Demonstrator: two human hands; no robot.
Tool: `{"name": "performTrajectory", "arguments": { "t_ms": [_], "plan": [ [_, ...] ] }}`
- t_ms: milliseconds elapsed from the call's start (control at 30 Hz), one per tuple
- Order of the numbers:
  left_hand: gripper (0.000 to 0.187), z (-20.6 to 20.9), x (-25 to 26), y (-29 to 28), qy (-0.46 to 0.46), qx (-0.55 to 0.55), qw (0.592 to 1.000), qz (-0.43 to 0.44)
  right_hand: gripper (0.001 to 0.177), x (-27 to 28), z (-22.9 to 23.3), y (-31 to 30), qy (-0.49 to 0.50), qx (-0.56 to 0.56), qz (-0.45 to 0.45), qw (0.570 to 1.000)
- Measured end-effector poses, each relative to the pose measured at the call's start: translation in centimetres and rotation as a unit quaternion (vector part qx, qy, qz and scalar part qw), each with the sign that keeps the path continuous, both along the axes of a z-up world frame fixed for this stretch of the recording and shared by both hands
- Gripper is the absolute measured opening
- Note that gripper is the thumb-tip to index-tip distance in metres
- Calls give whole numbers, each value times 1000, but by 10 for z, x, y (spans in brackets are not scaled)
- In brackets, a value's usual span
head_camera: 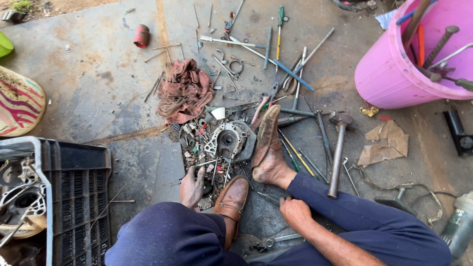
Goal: The person sits on the floor and uses a hammer and chisel to work on a metal mechanical part. They then use a file to smooth the edges and pliers to remove a small piece from the part.
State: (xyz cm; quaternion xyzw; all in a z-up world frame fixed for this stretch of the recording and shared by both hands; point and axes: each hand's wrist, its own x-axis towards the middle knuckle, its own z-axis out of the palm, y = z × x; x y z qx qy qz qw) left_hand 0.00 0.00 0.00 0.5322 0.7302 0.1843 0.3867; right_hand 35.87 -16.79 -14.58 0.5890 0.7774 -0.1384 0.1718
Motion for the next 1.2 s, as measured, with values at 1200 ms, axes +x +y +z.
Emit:
{"name": "performTrajectory", "arguments": {
  "t_ms": [1200],
  "plan": [
    [61, 27, 29, 6, 70, 111, 976, -174, 29, -83, 282, 96, 348, 192, -135, 908]
  ]
}}
